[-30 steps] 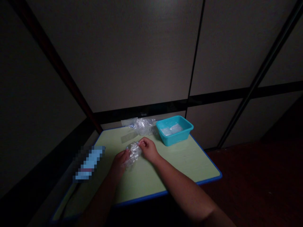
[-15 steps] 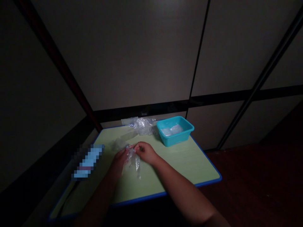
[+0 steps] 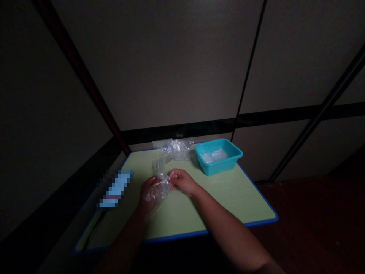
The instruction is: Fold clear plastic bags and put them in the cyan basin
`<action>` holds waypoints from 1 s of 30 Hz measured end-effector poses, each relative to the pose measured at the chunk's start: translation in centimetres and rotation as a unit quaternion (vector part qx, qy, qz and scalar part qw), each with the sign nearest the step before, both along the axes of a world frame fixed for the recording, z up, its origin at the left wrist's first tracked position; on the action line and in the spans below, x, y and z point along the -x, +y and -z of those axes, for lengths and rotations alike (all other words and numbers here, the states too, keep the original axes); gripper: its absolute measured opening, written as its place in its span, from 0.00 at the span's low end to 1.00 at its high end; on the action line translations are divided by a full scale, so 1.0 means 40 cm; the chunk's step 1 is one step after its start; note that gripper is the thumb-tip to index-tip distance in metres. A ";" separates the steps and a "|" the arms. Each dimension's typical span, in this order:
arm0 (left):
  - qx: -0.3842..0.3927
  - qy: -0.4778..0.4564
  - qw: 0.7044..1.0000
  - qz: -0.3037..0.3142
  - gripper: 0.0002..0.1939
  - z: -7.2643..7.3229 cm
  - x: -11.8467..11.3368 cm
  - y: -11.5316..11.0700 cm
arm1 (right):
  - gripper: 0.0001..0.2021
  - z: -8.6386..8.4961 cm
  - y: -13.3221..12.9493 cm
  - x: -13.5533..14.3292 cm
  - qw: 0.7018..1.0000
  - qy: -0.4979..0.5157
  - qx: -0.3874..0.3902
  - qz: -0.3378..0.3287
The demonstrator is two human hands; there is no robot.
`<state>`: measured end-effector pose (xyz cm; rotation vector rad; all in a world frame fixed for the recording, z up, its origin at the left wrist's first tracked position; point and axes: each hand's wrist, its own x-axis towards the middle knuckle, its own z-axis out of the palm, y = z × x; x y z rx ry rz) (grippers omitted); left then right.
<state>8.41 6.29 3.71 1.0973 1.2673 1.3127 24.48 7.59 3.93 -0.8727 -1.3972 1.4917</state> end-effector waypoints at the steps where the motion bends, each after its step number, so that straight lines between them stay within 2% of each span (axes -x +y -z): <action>1: -0.003 -0.003 1.000 -0.013 0.18 0.002 0.002 0.002 | 0.22 0.003 0.006 -0.006 1.000 -0.001 0.013 0.020; 5: -0.020 -0.019 0.999 -0.038 0.26 0.000 -0.002 0.000 | 0.22 0.005 0.019 -0.021 0.994 -0.006 0.055 0.091; 11: -0.010 -0.047 0.999 0.018 0.36 -0.007 -0.019 -0.013 | 0.22 -0.006 0.009 -0.004 0.990 0.045 0.040 0.126; 17: 0.004 -0.056 0.998 -0.018 0.32 0.002 0.000 0.009 | 0.19 0.015 0.026 -0.015 0.982 0.034 0.001 0.184; 25: 0.050 -0.072 0.994 0.072 0.33 0.001 -0.009 -0.002 | 0.19 0.014 0.036 -0.005 0.976 0.035 -0.036 0.210; 30: 0.033 -0.065 0.996 0.058 0.29 0.011 0.006 0.007 | 0.17 0.020 0.047 -0.020 0.957 0.023 -0.026 0.288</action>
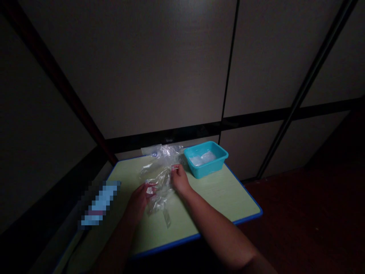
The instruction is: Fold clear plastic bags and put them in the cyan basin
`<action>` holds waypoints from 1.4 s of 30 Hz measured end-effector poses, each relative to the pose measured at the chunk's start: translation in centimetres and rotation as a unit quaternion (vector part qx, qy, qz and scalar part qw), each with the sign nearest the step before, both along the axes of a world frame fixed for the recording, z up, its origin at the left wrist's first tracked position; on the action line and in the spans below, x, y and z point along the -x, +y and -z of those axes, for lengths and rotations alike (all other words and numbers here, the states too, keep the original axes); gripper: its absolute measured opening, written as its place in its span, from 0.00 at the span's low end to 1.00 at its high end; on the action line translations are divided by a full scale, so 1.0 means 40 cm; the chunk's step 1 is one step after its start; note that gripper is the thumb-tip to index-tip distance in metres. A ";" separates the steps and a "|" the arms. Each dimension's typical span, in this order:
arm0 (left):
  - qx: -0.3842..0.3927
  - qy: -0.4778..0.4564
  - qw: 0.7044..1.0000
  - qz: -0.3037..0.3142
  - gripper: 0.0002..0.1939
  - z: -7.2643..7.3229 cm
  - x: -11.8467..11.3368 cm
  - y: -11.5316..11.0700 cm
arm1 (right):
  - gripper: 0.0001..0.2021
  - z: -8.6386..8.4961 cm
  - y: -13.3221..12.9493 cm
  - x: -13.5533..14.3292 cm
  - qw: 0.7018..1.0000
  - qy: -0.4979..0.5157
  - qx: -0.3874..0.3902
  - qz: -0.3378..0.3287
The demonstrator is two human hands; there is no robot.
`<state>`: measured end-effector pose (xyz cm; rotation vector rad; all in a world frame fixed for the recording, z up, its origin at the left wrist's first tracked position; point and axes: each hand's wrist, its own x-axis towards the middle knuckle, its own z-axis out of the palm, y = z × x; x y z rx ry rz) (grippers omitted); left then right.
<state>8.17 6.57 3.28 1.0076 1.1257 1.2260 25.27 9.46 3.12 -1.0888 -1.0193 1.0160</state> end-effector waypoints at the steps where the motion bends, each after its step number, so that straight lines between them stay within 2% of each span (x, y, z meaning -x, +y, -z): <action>1: -0.003 0.003 1.000 -0.004 0.29 0.003 0.001 0.001 | 0.18 0.000 0.001 -0.004 1.000 -0.001 0.003 0.010; 6: -0.013 0.012 1.000 -0.022 0.29 0.006 -0.005 -0.001 | 0.19 -0.003 -0.005 -0.004 1.000 -0.018 0.012 -0.012; 13: -0.030 0.018 0.998 -0.054 0.28 0.002 -0.010 0.001 | 0.32 0.000 -0.026 0.007 0.993 -0.072 0.026 -0.090; 19: -0.038 0.020 0.995 -0.085 0.28 -0.015 -0.005 -0.002 | 0.39 -0.002 -0.022 -0.001 0.989 -0.120 0.032 -0.077; 23: -0.035 0.022 0.995 -0.087 0.29 -0.023 -0.007 -0.003 | 0.38 0.000 -0.019 -0.007 0.985 -0.161 0.012 -0.066; 30: -0.039 0.043 0.994 -0.095 0.27 -0.013 0.008 0.011 | 0.35 -0.012 -0.008 -0.025 0.985 -0.158 -0.004 -0.064; 35: -0.040 0.076 0.994 -0.062 0.25 -0.013 0.017 0.011 | 0.29 -0.005 -0.001 -0.021 0.987 -0.147 -0.010 -0.067; 39: -0.037 0.111 0.993 -0.014 0.24 -0.041 0.041 0.002 | 0.26 -0.002 0.002 -0.021 0.990 -0.129 -0.014 -0.063; 42: -0.034 0.135 0.989 0.038 0.23 -0.069 0.061 -0.005 | 0.22 -0.018 0.000 -0.027 0.993 -0.107 -0.034 -0.031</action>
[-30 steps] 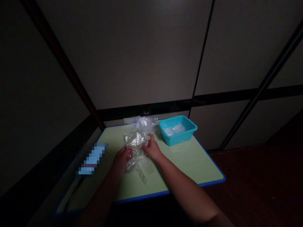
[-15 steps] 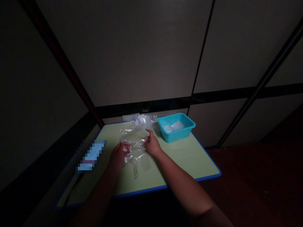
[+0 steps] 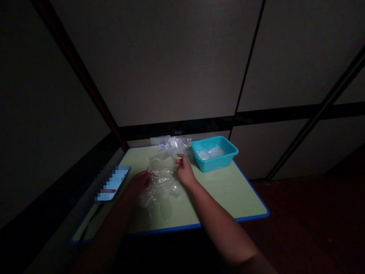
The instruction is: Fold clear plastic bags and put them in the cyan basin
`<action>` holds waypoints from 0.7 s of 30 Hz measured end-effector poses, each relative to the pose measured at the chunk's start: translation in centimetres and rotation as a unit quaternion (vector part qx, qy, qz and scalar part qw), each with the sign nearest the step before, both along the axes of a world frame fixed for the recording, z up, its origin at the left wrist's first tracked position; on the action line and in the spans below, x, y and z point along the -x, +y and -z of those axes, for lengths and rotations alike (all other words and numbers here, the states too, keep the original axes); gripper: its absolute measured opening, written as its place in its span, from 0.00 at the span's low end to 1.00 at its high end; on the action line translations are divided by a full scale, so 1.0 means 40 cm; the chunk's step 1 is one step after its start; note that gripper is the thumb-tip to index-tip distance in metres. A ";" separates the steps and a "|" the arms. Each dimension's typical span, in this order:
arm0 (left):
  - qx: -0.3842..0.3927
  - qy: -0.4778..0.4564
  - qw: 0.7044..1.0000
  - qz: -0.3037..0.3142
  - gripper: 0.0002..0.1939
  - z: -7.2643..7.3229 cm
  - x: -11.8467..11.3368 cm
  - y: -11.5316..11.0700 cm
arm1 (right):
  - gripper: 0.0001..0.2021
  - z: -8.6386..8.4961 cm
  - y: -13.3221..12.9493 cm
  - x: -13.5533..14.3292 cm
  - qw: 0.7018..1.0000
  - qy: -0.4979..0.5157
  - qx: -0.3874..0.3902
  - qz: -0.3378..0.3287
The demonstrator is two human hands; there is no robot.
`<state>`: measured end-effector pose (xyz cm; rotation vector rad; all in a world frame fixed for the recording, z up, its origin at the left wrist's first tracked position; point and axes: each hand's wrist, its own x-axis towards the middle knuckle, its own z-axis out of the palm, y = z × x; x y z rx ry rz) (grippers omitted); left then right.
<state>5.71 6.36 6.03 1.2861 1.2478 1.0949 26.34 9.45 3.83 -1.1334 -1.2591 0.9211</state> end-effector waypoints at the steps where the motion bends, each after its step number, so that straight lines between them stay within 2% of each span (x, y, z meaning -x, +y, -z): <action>1: 0.005 0.010 1.000 0.022 0.22 -0.009 0.004 -0.003 | 0.20 -0.008 -0.003 -0.001 1.000 0.009 -0.010 0.012; 4: 0.031 0.040 0.993 0.103 0.20 -0.032 0.004 -0.014 | 0.16 -0.028 -0.018 0.003 0.999 0.023 -0.040 -0.005; 8: 0.060 0.073 0.975 0.201 0.16 -0.059 -0.014 -0.022 | 0.21 -0.035 -0.039 0.018 0.990 -0.016 -0.035 -0.137; 10: 0.053 0.086 0.969 0.225 0.15 -0.069 -0.017 -0.019 | 0.19 -0.031 -0.043 0.022 0.981 -0.051 -0.004 -0.185; 12: 0.037 0.103 0.967 0.229 0.15 -0.075 -0.014 -0.010 | 0.21 -0.026 -0.041 0.021 0.975 -0.076 0.016 -0.207; 15: 0.018 0.130 0.968 0.216 0.14 -0.073 0.001 0.003 | 0.22 -0.019 -0.035 0.017 0.978 -0.099 0.017 -0.181; 21: 0.013 0.178 0.968 0.179 0.12 -0.054 0.034 0.013 | 0.18 -0.012 -0.023 0.011 0.983 -0.160 0.017 -0.092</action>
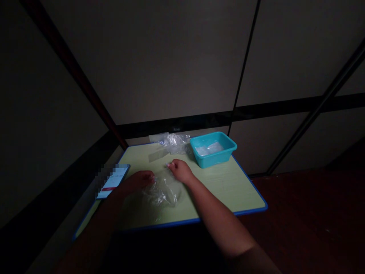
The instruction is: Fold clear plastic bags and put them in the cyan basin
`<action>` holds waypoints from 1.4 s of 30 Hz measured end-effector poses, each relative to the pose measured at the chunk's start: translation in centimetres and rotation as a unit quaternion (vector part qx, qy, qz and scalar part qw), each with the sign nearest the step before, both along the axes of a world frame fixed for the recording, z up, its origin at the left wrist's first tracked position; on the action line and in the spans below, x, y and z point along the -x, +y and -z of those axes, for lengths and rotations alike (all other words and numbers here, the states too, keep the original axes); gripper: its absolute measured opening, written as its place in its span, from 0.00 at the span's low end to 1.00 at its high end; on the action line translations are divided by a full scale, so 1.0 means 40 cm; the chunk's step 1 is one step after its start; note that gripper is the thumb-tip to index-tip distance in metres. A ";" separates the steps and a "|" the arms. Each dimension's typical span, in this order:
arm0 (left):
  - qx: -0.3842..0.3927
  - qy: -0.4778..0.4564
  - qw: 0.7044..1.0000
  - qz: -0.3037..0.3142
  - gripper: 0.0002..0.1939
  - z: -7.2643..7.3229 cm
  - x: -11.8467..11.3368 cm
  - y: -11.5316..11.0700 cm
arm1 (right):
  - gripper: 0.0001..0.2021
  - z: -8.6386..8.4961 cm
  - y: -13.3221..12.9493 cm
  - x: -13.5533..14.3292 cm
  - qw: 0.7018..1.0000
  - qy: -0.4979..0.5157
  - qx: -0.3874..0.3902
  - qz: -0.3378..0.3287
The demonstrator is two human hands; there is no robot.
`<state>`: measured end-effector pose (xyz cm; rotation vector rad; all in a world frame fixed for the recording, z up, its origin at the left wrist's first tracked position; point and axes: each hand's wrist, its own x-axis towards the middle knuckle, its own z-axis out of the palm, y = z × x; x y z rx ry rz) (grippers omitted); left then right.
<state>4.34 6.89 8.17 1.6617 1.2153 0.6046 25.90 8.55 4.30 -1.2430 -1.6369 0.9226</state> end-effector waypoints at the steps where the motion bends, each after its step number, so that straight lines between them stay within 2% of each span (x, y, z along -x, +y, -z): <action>1: -0.003 0.006 1.000 -0.007 0.12 0.003 0.005 0.001 | 0.17 0.000 0.001 -0.002 1.000 -0.011 -0.001 0.012; 7: -0.047 0.071 0.995 -0.057 0.09 0.029 0.047 0.013 | 0.18 -0.007 0.003 -0.012 0.994 -0.082 0.007 0.072; 13: -0.152 0.149 0.963 -0.164 0.01 0.044 0.075 0.022 | 0.17 -0.014 0.002 -0.023 0.980 -0.166 0.035 0.102; 17: -0.256 0.177 0.923 -0.228 0.11 0.048 0.033 -0.027 | 0.16 -0.020 0.005 -0.035 0.964 -0.235 0.057 0.112; 19: -0.350 0.194 0.897 -0.188 0.15 0.065 -0.006 -0.071 | 0.15 -0.022 0.006 -0.037 0.952 -0.273 0.067 0.118; 21: -0.371 0.195 0.903 -0.092 0.18 0.090 -0.048 -0.119 | 0.14 -0.022 0.005 -0.039 0.941 -0.308 0.076 0.120; 22: -0.358 0.195 0.912 -0.036 0.20 0.103 -0.067 -0.141 | 0.14 -0.022 0.004 -0.039 0.935 -0.323 0.081 0.118; 25: -0.309 0.207 0.926 0.069 0.30 0.125 -0.110 -0.188 | 0.14 -0.023 0.002 -0.043 0.921 -0.363 0.091 0.110; 28: -0.256 0.261 0.921 0.131 0.36 0.117 -0.127 -0.201 | 0.14 -0.026 0.001 -0.051 0.907 -0.394 0.095 0.111; 31: -0.274 0.293 0.907 0.127 0.38 0.106 -0.125 -0.194 | 0.15 -0.032 0.000 -0.056 0.895 -0.417 0.099 0.122; 35: -0.327 0.310 0.891 0.056 0.36 0.121 -0.107 -0.176 | 0.15 -0.040 -0.005 -0.054 0.884 -0.436 0.105 0.130; 39: -0.274 0.378 0.882 0.059 0.35 0.140 -0.083 -0.168 | 0.14 -0.050 -0.012 -0.053 0.877 -0.449 0.115 0.126; 42: -0.244 0.431 0.864 0.087 0.29 0.134 -0.059 -0.167 | 0.14 -0.059 -0.019 -0.052 0.872 -0.457 0.121 0.125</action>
